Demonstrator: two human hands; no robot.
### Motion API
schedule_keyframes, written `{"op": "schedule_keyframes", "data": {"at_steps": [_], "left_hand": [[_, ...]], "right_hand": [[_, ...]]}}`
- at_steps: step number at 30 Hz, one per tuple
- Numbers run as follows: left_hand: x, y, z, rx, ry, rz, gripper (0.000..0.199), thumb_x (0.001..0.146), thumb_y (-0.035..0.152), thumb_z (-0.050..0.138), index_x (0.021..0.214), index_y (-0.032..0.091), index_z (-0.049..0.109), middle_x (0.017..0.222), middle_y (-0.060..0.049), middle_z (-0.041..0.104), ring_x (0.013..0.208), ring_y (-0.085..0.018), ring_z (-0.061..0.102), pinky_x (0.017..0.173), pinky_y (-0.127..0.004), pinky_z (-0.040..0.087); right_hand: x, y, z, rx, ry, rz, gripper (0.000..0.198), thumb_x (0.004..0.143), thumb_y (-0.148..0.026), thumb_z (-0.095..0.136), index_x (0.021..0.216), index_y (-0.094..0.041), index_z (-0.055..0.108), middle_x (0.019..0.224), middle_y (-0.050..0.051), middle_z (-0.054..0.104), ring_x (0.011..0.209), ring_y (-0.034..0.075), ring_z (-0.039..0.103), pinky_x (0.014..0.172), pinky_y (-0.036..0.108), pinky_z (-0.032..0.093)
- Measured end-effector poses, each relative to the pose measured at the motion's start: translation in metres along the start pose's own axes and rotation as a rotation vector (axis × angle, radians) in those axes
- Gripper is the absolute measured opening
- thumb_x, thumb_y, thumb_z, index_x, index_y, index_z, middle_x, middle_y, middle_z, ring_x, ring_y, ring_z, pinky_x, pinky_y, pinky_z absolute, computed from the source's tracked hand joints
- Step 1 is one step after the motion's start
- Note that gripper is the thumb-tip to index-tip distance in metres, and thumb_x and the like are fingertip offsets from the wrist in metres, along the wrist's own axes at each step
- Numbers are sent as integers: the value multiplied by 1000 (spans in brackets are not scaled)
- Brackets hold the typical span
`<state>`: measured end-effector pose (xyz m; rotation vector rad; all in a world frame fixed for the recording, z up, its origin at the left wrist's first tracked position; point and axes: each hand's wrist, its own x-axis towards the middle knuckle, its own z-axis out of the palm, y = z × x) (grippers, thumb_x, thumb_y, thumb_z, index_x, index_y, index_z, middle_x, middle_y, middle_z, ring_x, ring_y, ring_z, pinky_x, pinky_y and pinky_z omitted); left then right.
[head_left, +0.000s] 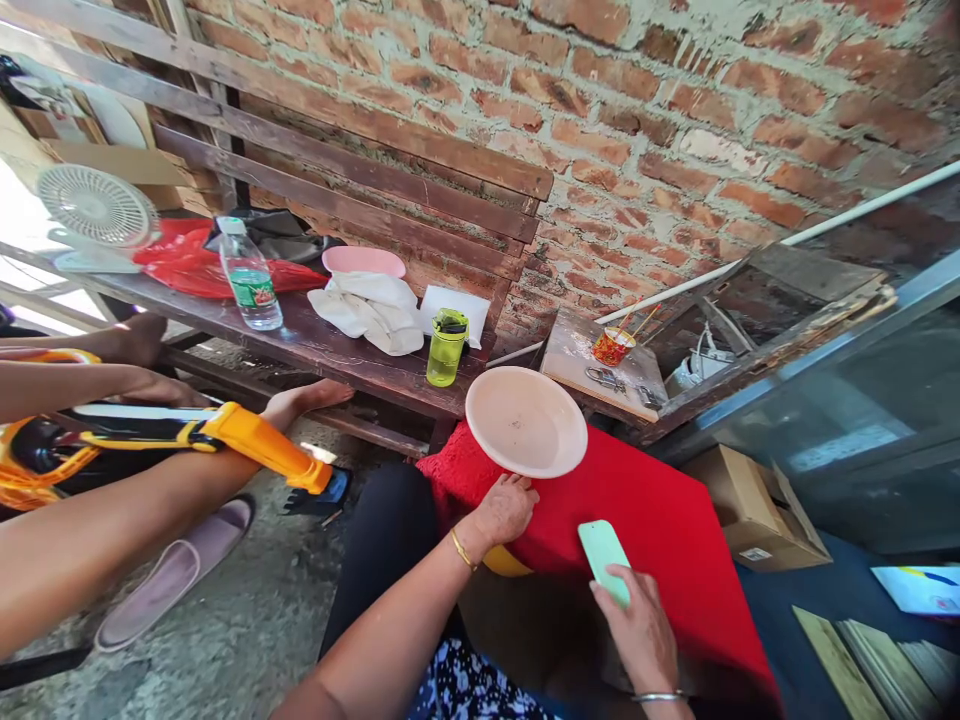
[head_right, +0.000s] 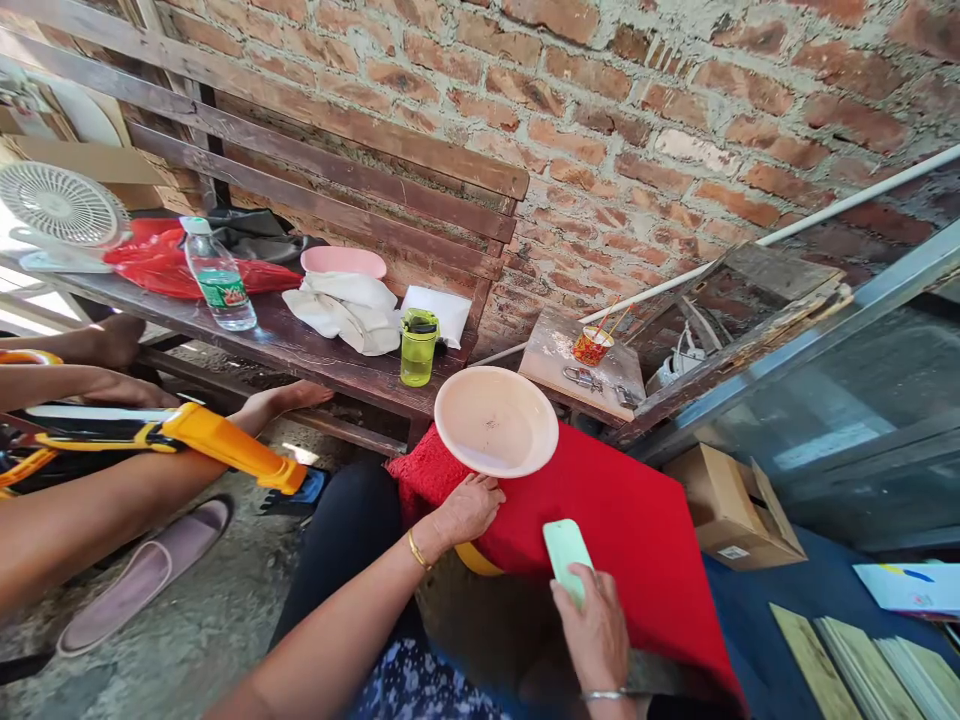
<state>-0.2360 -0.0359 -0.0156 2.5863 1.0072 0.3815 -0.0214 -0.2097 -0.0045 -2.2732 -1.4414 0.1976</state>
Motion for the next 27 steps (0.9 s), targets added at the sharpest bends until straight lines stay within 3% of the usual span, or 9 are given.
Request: {"op": "schedule_keyframes", "data": {"at_steps": [4, 9, 12, 14, 21, 27], "left_hand": [[3, 1, -1, 24, -11, 9, 19, 92, 19, 51, 96, 19, 70, 108, -11, 67, 112, -29, 60, 98, -46, 47], [3, 3, -4, 59, 0, 23, 18, 91, 17, 52, 93, 19, 70, 109, -11, 67, 114, -29, 59, 102, -47, 44], [1, 4, -3, 81, 18, 30, 19, 91, 16, 51, 94, 19, 70, 111, -12, 66, 117, -29, 57, 103, -48, 42], [1, 4, -1, 91, 28, 32, 20, 91, 16, 51, 94, 19, 70, 112, -12, 65, 117, -29, 56, 104, -48, 41], [3, 3, 5, 86, 44, 33, 17, 90, 17, 54, 93, 20, 71, 111, -12, 65, 116, -30, 55, 102, -48, 41], [2, 3, 7, 99, 59, 40, 17, 91, 18, 53, 92, 19, 70, 111, -13, 64, 115, -30, 55, 101, -49, 41]], "right_hand": [[2, 25, -23, 22, 92, 164, 45, 76, -66, 54, 95, -29, 70, 91, 9, 60, 81, 33, 63, 73, 50, 52], [-9, -24, 2, 126, -16, -79, 34, 81, -55, 57, 94, -27, 69, 96, 5, 61, 89, 25, 64, 81, 38, 52], [-15, -48, 25, 42, -66, -211, 25, 81, -44, 59, 98, -28, 68, 96, 3, 62, 88, 23, 64, 80, 35, 51], [-16, -49, 31, -34, -61, -219, 29, 79, -37, 62, 106, -27, 66, 97, 4, 65, 88, 24, 65, 80, 36, 51], [-20, -8, 13, -134, -34, 5, 54, 73, -42, 64, 124, -26, 56, 116, 9, 70, 93, 30, 68, 80, 40, 50], [-28, 53, -20, -70, 17, 339, 69, 70, -61, 58, 129, -24, 52, 117, 12, 69, 92, 32, 69, 78, 42, 51]]}}
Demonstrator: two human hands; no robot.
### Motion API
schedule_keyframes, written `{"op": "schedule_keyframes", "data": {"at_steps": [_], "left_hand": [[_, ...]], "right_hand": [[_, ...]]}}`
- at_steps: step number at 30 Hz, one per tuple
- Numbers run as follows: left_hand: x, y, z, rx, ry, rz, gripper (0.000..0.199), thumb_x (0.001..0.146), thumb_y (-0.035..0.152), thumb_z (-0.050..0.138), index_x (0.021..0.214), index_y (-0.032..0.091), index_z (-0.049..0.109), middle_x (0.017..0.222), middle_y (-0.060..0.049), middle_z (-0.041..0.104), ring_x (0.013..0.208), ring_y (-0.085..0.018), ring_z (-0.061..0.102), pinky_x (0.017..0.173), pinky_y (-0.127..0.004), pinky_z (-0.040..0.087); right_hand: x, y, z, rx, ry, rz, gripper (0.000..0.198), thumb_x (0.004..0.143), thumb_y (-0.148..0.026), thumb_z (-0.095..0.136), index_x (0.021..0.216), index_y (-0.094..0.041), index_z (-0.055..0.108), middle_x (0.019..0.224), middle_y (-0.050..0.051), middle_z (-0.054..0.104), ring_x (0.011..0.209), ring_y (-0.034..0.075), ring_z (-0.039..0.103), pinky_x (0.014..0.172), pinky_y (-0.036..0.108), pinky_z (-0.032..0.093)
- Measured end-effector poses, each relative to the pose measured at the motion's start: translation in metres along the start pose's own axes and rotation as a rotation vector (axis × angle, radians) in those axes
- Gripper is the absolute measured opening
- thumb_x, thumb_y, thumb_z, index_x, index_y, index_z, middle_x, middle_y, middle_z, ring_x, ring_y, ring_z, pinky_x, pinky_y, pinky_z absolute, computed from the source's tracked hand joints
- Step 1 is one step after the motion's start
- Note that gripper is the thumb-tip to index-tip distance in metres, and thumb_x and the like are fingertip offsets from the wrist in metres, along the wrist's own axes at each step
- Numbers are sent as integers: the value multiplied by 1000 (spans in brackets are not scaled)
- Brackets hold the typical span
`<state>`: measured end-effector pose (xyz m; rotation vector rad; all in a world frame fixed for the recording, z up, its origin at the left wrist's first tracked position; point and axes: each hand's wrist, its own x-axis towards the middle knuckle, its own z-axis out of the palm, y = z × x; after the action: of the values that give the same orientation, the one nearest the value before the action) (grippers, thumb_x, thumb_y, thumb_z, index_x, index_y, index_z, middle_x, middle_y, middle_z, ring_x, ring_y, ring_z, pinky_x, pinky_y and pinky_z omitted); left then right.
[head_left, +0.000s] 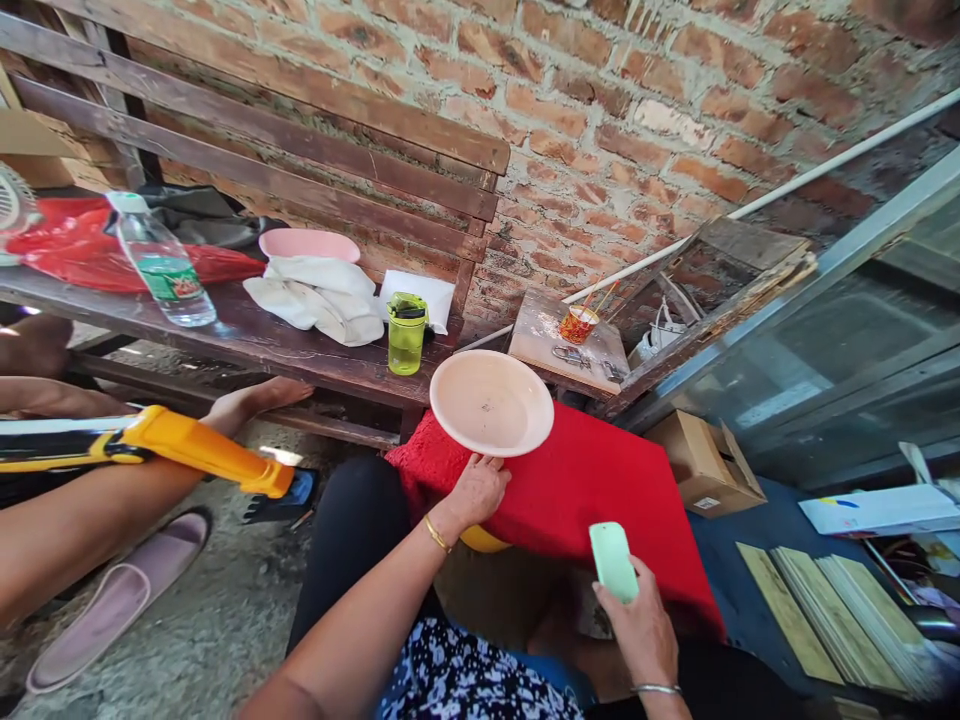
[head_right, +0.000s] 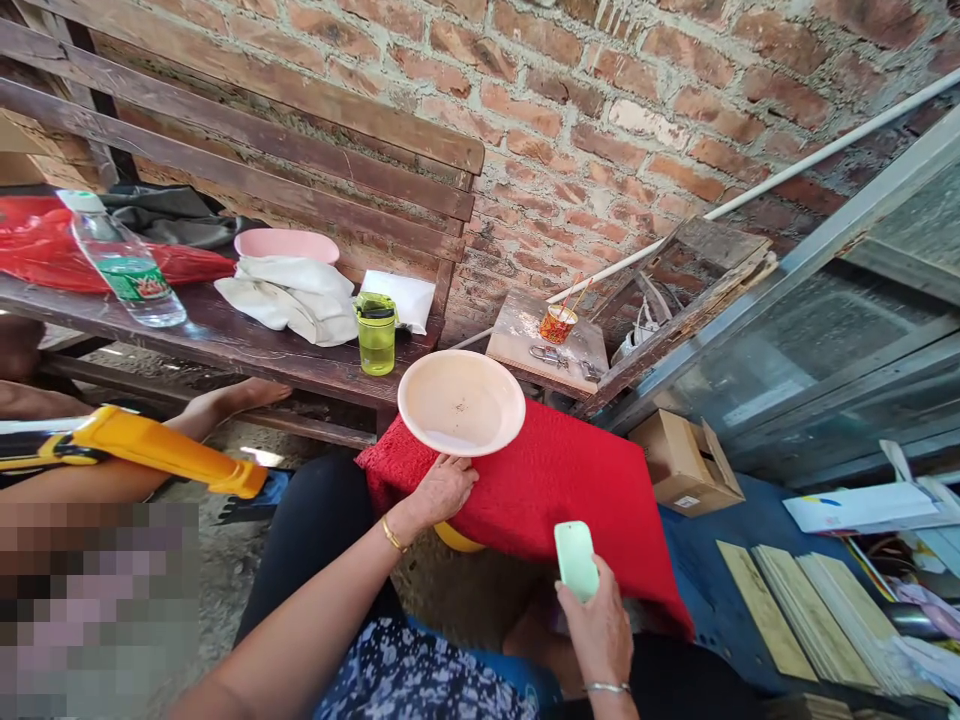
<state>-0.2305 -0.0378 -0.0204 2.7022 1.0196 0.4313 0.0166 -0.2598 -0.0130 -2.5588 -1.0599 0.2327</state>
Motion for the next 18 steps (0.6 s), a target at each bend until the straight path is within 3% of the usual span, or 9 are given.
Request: {"op": "schedule_keyframes", "data": {"at_steps": [4, 8, 18], "left_hand": [[0, 0, 0, 13, 5, 3, 15, 91, 18, 54, 92, 19, 69, 110, -13, 63, 116, -31, 55, 101, -48, 41], [0, 1, -1, 22, -2, 2, 15, 90, 18, 55, 94, 19, 69, 109, -12, 64, 115, -30, 55, 101, -48, 42], [-1, 6, -13, 22, -44, -21, 16, 91, 18, 54, 97, 19, 69, 108, -12, 63, 116, -29, 54, 103, -47, 40]], "right_hand": [[10, 36, -19, 163, 42, 208, 83, 61, -68, 63, 128, -22, 50, 112, 13, 70, 93, 33, 68, 78, 43, 51], [12, 52, -24, 288, 83, 373, 104, 51, -75, 67, 133, -14, 45, 99, 15, 72, 92, 35, 69, 80, 44, 51], [20, 73, 0, 464, 30, 440, 86, 39, -65, 81, 107, -17, 59, 87, 11, 74, 88, 37, 70, 83, 46, 54]]}}
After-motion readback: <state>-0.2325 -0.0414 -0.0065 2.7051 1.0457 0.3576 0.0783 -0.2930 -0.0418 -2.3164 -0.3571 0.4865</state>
